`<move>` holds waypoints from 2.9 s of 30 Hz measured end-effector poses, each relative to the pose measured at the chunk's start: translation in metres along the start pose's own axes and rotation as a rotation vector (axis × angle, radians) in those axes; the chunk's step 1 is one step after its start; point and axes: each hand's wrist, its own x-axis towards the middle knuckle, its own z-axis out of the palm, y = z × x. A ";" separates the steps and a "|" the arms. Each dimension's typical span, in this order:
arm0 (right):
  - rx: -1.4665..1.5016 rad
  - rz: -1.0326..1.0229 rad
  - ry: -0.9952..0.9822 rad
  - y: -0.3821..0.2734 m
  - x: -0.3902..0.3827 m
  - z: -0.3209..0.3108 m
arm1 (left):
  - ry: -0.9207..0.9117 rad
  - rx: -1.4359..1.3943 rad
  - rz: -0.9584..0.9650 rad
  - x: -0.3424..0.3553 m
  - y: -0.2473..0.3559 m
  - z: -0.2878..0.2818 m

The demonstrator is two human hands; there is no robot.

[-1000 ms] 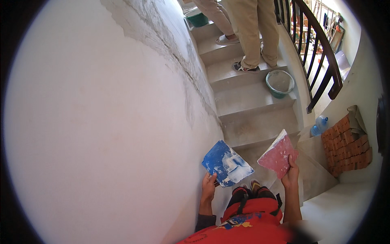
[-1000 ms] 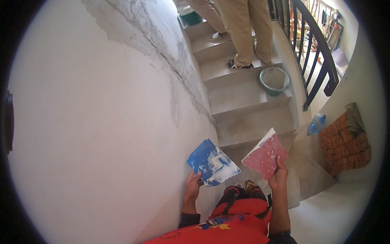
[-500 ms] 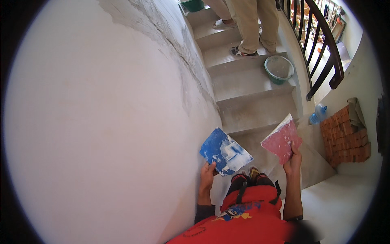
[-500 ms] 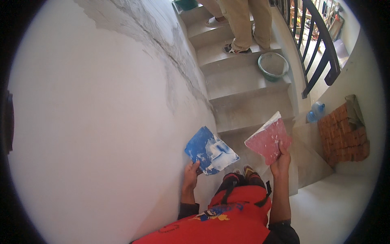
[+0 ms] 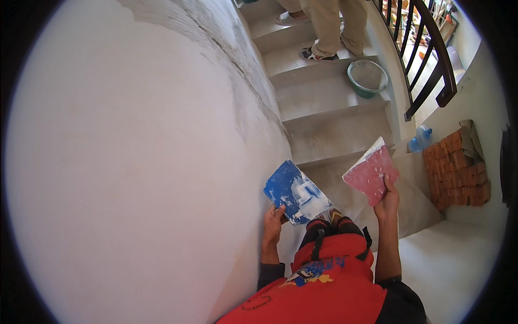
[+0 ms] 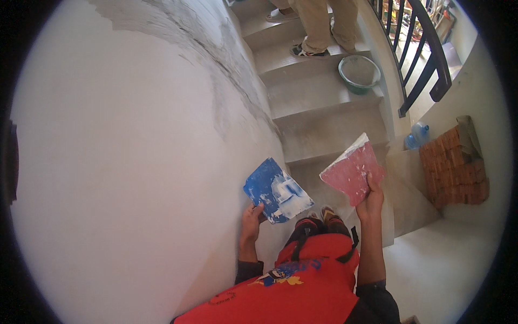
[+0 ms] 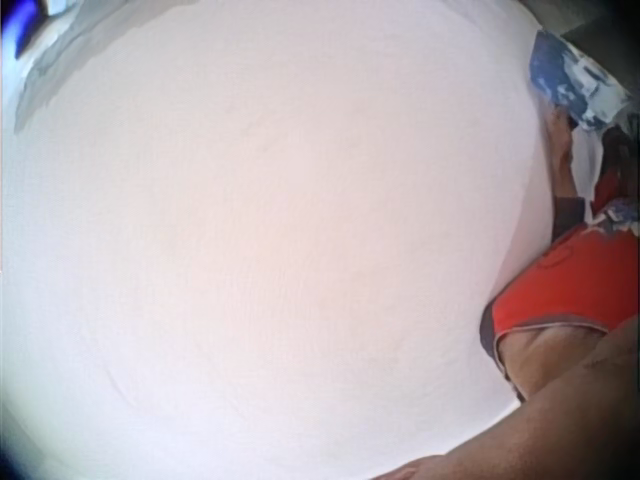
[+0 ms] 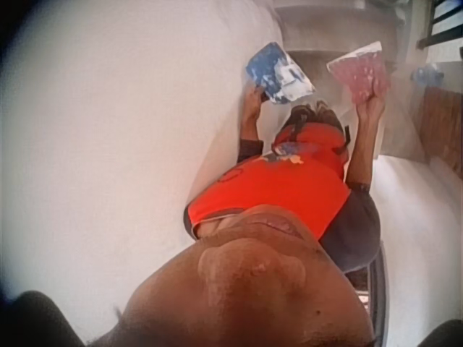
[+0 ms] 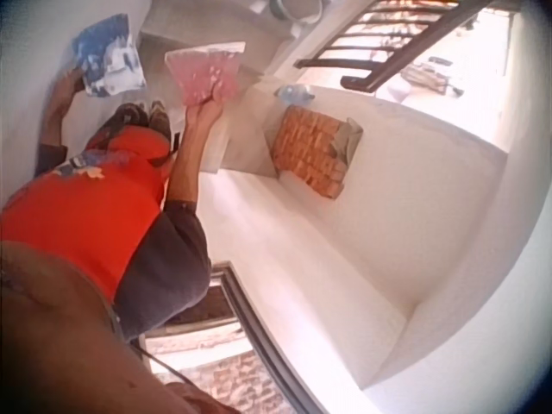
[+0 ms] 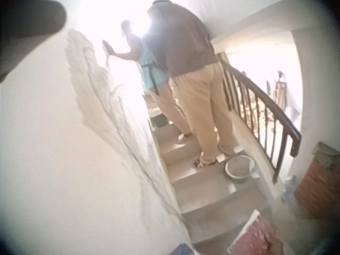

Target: The person applies white plaster to a wall using a trowel and a hawk. They repeatedly scoop plaster from a bucket and spread it onto the wall surface, smoothing it out with the trowel. The task involves standing on a staircase and working on a vertical surface.

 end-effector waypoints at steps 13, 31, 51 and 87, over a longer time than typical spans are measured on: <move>-0.010 0.015 0.026 0.003 0.003 0.000 | 0.006 -0.018 -0.047 0.001 -0.001 0.000; -0.106 -0.027 -0.013 -0.002 0.010 0.030 | 0.054 -0.035 -0.074 -0.002 0.009 0.007; -0.501 -0.271 -0.634 0.031 0.076 0.266 | 0.145 -0.228 0.009 -0.052 0.043 0.036; -0.903 -1.013 -0.834 0.136 0.072 0.408 | 0.218 -0.354 0.007 -0.030 -0.001 0.082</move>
